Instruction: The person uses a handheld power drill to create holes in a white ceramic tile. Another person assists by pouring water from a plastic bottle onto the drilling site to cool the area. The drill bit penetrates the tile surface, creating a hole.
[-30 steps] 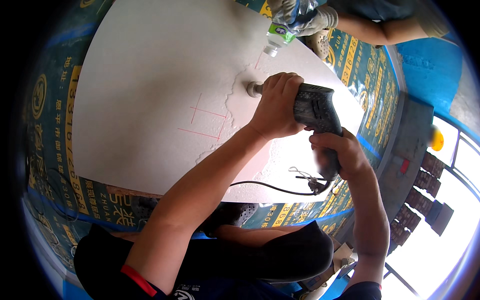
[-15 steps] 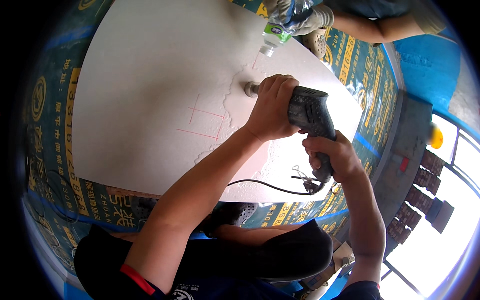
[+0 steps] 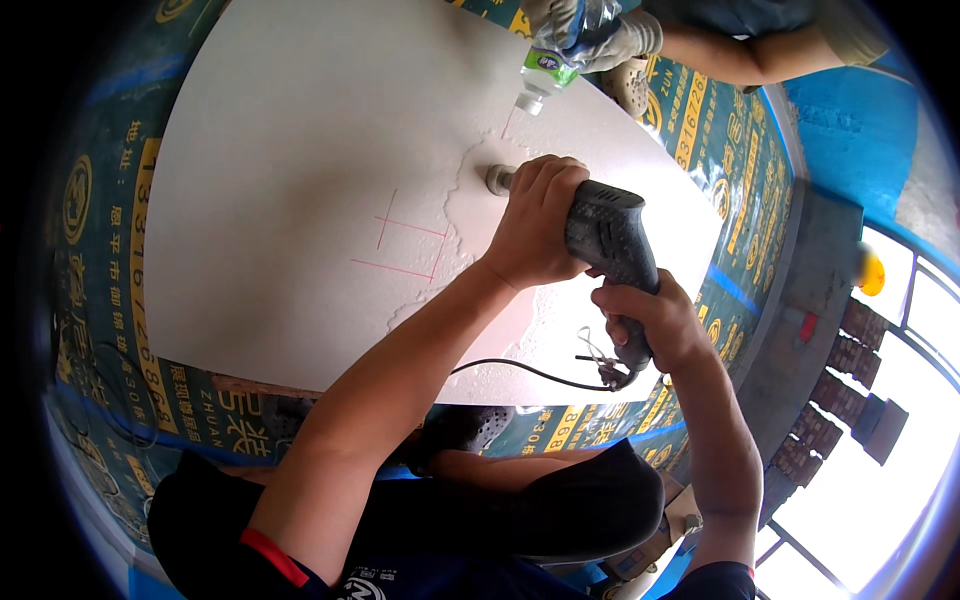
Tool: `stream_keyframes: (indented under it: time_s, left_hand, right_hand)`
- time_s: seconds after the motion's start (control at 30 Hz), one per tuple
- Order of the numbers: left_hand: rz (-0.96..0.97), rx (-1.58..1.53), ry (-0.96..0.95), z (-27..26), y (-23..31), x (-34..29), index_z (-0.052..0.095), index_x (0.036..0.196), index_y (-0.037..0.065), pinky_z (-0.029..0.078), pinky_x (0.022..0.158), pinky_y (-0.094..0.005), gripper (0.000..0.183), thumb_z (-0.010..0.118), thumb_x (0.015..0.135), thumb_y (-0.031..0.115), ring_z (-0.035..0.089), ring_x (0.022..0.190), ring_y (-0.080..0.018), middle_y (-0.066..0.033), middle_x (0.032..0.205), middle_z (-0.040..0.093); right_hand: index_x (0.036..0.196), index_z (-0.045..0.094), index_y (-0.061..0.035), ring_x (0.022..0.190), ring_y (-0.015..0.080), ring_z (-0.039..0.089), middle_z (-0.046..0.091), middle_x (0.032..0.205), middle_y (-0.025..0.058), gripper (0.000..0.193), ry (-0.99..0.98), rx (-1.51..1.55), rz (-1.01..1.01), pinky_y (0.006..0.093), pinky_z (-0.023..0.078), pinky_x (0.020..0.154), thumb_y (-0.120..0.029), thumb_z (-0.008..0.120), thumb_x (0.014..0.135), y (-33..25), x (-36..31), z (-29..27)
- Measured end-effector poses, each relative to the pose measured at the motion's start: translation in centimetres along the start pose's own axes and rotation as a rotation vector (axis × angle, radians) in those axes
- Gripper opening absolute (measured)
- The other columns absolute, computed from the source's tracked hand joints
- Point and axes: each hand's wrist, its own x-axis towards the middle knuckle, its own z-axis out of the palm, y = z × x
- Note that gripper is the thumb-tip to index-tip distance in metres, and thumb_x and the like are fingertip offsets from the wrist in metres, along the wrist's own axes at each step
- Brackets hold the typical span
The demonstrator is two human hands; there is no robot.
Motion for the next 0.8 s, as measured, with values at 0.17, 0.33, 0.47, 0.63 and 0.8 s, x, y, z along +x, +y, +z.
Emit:
stream_keyframes:
  time_s: [0.17, 0.33, 0.47, 0.63, 0.8]
  left_hand:
    - [0.011, 0.006, 0.021, -0.1, 0.0, -0.1, 0.050, 0.129, 0.003, 0.043, 0.108, -0.0546, 0.085, 0.093, 0.060, 0.026, 0.056, 0.121, -0.0428, -0.0192, 0.126, 0.059]
    - [0.008, 0.014, 0.040, -0.3, 0.1, -0.2, 0.048, 0.132, 0.004, 0.044, 0.108, -0.0546, 0.086, 0.092, 0.061, 0.022, 0.057, 0.120, -0.0435, -0.0199, 0.126, 0.059]
    - [0.007, 0.012, 0.052, -0.4, -0.1, -0.3, 0.046, 0.134, 0.005, 0.044, 0.107, -0.0545, 0.087, 0.092, 0.061, 0.021, 0.056, 0.120, -0.0433, -0.0198, 0.127, 0.058]
    - [-0.012, 0.007, 0.078, -0.5, -0.2, -0.4, 0.046, 0.135, 0.005, 0.044, 0.107, -0.0538, 0.087, 0.092, 0.062, 0.018, 0.056, 0.120, -0.0429, -0.0194, 0.128, 0.058]
    - [-0.028, -0.008, 0.103, -0.7, -0.1, -0.2, 0.046, 0.136, 0.005, 0.044, 0.108, -0.0526, 0.089, 0.092, 0.061, 0.014, 0.056, 0.122, -0.0427, -0.0192, 0.128, 0.058]
  right_hand:
    - [0.118, 0.068, 0.0030, 0.057, 0.0119, 0.058, 0.061, 0.072, 0.0039, 0.039, -0.014, -0.032, -0.005, 0.0286, 0.047, 0.056, -0.017, 0.078, 0.086, -0.4, -0.2, 0.3]
    - [0.117, 0.069, 0.0033, 0.056, 0.0119, 0.058, 0.061, 0.069, 0.0036, 0.040, -0.001, -0.121, -0.007, 0.0289, 0.047, 0.056, -0.019, 0.078, 0.085, -0.7, -0.4, 0.7]
    - [0.116, 0.070, 0.0034, 0.055, 0.0116, 0.057, 0.061, 0.068, 0.0032, 0.040, 0.003, -0.161, -0.015, 0.0289, 0.046, 0.056, -0.020, 0.079, 0.085, -1.2, -0.5, 1.2]
    - [0.111, 0.071, 0.0028, 0.055, 0.0112, 0.057, 0.061, 0.066, 0.0029, 0.037, 0.012, -0.244, -0.020, 0.0287, 0.045, 0.055, -0.022, 0.078, 0.085, -1.9, -0.5, 1.5]
    - [0.107, 0.072, 0.0020, 0.055, 0.0110, 0.058, 0.062, 0.066, 0.0027, 0.034, 0.032, -0.318, -0.013, 0.0284, 0.046, 0.056, -0.024, 0.078, 0.085, -2.7, -0.6, 1.7]
